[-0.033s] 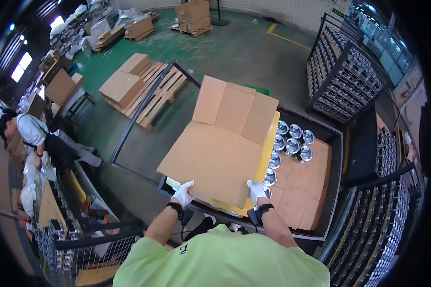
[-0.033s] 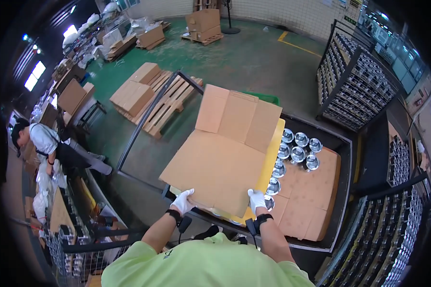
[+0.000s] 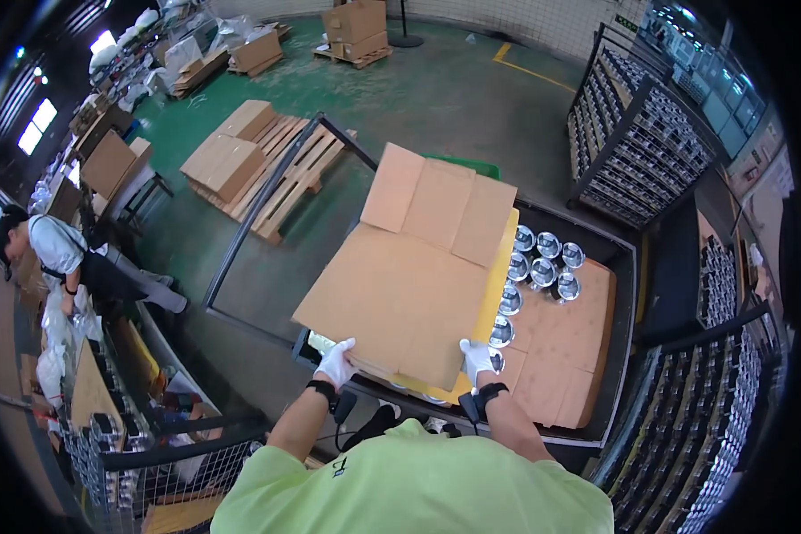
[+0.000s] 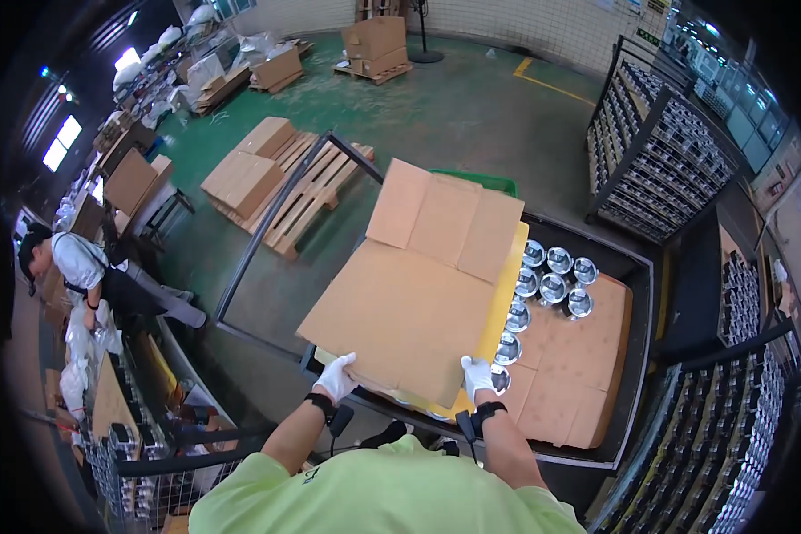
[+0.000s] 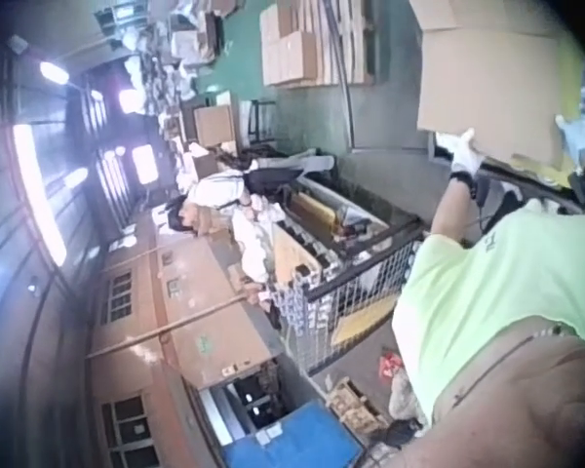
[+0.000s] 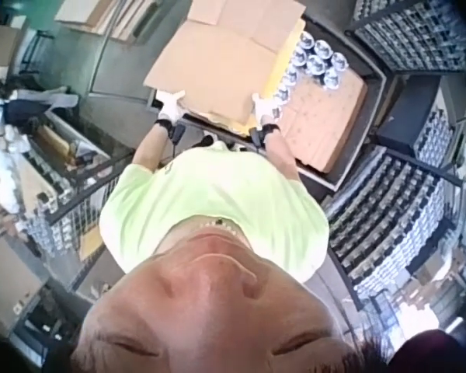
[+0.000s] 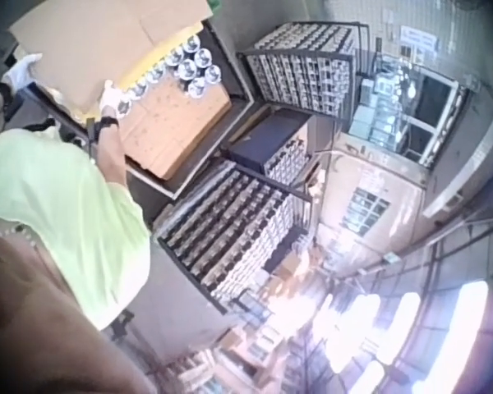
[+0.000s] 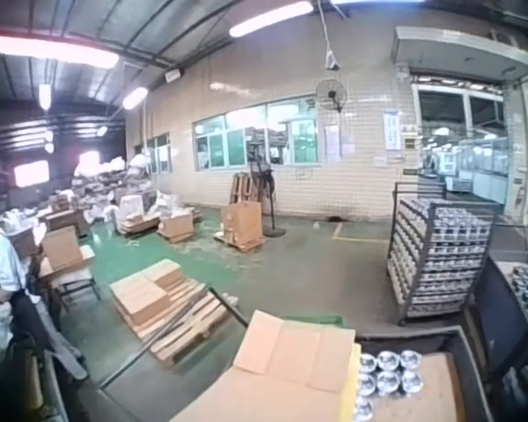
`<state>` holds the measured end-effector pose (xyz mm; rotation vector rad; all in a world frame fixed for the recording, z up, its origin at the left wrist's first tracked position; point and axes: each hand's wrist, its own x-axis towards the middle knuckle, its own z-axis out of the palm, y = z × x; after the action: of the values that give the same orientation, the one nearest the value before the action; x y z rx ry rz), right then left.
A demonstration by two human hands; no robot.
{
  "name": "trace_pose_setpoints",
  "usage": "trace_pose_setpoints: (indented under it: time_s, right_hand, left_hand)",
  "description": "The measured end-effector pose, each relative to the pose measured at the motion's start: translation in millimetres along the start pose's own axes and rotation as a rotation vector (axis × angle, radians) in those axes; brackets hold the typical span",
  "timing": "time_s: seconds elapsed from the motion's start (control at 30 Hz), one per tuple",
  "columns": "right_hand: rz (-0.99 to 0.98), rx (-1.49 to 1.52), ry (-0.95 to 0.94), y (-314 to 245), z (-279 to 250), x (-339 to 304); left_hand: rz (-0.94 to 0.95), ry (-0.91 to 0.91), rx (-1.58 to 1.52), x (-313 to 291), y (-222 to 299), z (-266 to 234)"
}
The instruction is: Inspecting and organizing engine pistons in an assembly area.
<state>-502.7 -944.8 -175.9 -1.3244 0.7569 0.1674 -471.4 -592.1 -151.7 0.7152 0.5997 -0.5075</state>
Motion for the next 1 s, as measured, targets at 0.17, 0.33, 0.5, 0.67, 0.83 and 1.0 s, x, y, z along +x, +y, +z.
trace_pose_setpoints:
  time_s: [0.17,0.33,0.5,0.67,0.83,1.0]
  right_hand:
    - [0.033,-0.138,0.127,33,-16,15]
    - [0.065,-0.73,0.232,30,-24,25]
    - [0.01,-1.093,0.394,9,-20,11]
    - [0.035,-0.82,0.342,24,-27,9]
    - [0.188,-0.639,0.262,57,-51,24]
    - [0.205,-0.869,0.307,74,-63,25]
  left_hand:
    - [0.067,0.428,0.038,6,46,-46]
    - [0.184,0.636,0.739,25,57,-63]
    - [0.111,0.564,1.6,47,80,-94]
    - [-0.013,0.409,1.817,70,97,-112]
    - [-0.024,0.25,1.987,84,108,-126]
    - [-0.027,0.346,1.904,84,102,-132]
